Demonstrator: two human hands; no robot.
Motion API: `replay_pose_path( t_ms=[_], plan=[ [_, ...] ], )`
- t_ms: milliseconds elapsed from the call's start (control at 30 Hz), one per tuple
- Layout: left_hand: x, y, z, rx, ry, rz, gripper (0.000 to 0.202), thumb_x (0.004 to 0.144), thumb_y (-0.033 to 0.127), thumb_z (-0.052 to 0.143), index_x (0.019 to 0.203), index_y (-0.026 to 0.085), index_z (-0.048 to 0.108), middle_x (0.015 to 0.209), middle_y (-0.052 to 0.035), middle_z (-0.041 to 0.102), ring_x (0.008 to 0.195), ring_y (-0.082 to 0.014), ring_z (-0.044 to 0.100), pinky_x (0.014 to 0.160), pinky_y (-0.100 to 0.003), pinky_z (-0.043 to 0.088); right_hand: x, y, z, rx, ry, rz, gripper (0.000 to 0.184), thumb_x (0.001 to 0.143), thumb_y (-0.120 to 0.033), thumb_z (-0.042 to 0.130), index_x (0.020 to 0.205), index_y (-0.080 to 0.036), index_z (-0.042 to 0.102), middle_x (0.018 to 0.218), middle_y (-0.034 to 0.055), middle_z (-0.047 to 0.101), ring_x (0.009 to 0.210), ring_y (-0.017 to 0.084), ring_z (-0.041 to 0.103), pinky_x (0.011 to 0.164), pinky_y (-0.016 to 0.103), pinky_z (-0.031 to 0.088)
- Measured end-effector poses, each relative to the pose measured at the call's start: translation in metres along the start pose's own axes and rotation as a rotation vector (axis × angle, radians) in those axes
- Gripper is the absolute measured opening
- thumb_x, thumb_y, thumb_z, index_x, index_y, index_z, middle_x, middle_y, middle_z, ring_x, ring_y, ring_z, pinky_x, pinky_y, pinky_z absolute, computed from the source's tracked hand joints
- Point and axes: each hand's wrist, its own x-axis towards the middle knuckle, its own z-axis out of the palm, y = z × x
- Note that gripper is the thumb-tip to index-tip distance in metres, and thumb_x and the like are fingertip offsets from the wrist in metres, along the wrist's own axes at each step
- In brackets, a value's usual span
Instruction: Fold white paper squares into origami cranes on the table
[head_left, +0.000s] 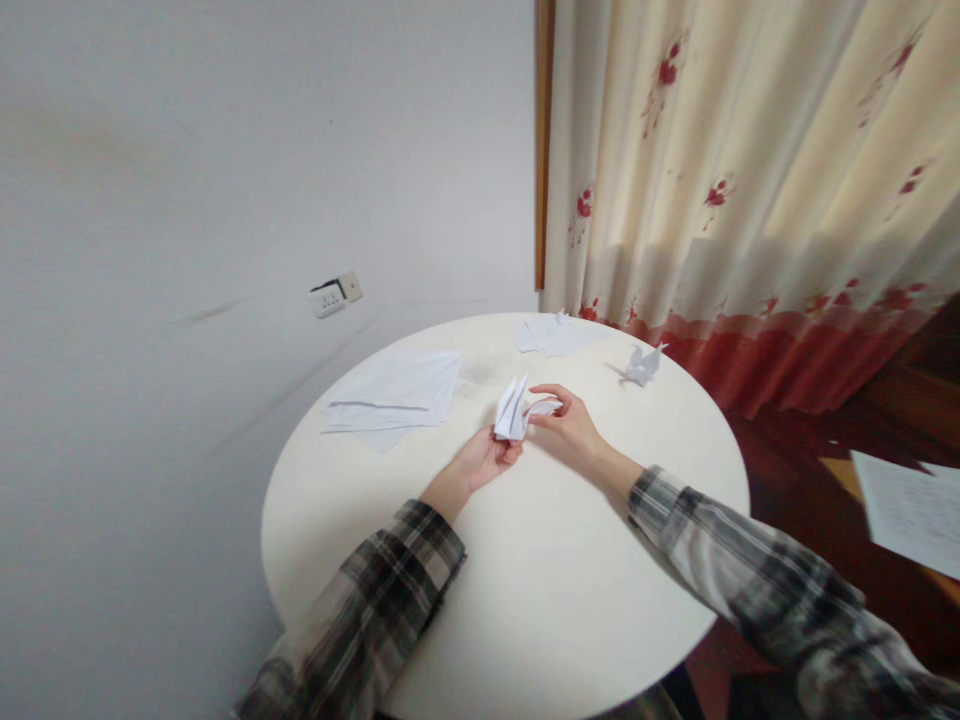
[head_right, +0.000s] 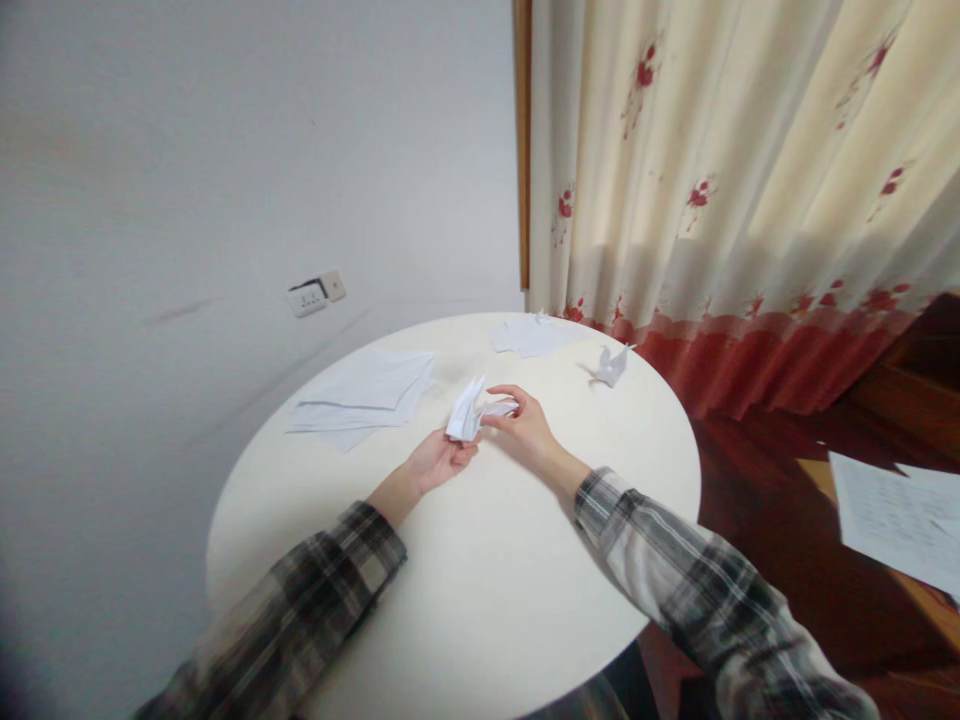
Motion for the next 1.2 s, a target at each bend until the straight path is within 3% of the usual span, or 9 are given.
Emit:
replay_pose_path(
  t_ms=[300,700,833,1000,1200],
  plan=[
    [-0.0006,-0.0002,0.0013,0.007,-0.007,0.008,0.03,0.087,0.01,0.029,0.072,0.009,0.055,0.05,-0.0012,0.046,0.036,-0.0062,0.041,0.033,-0.014,0.031,-0.0009,-0.0026,0.0024,0.085,0.032,0.053,0.038,0.052,-0.023,0.074,0.087,-0.017,0.06,0.064,-0.0042,0.06,0.057,0.008,0.05,0.056,0.022,0.038],
    [-0.0021,0.0008,0.0038,0.005,-0.039,0.013,0.029,0.088,0.013,0.029,0.081,0.01,0.056,0.05,-0.0002,0.044,0.037,-0.0058,0.039,0.033,-0.013,0.029,-0.0006,-0.0026,-0.0005,0.087,0.012,0.046,0.029,0.063,-0.029,0.066,0.09,-0.019,0.059,0.066,-0.0019,0.063,0.052,0.008,0.047,0.05,0.022,0.033],
    [-0.0033,0.0011,0.0055,0.025,-0.028,0.014,0.029,0.088,0.013,0.028,0.078,0.01,0.056,0.05,0.0001,0.043,0.036,-0.0056,0.038,0.034,-0.012,0.029,0.0001,-0.0008,-0.0007,0.077,0.054,0.037,0.028,0.063,-0.03,0.065,0.089,-0.018,0.059,0.061,-0.0025,0.061,0.053,0.009,0.049,0.051,0.022,0.035],
    [-0.0025,0.0009,0.0043,0.011,-0.021,0.005,0.027,0.087,0.013,0.03,0.075,0.01,0.054,0.051,0.0004,0.042,0.038,-0.0054,0.036,0.034,-0.012,0.03,0.0029,0.0002,-0.0021,0.03,0.144,-0.001,0.018,0.061,-0.03,0.067,0.073,-0.017,0.061,0.061,-0.001,0.061,0.055,0.011,0.051,0.053,0.024,0.038],
    [-0.0033,0.0016,0.0045,-0.022,-0.042,-0.001,0.023,0.086,0.012,0.032,0.083,0.011,0.055,0.052,0.0005,0.041,0.038,-0.0057,0.035,0.034,-0.012,0.027,0.0054,0.0036,-0.0033,-0.004,0.149,-0.006,0.019,0.067,-0.032,0.061,0.077,-0.017,0.064,0.068,0.0018,0.065,0.057,0.012,0.053,0.054,0.024,0.038]
  ],
)
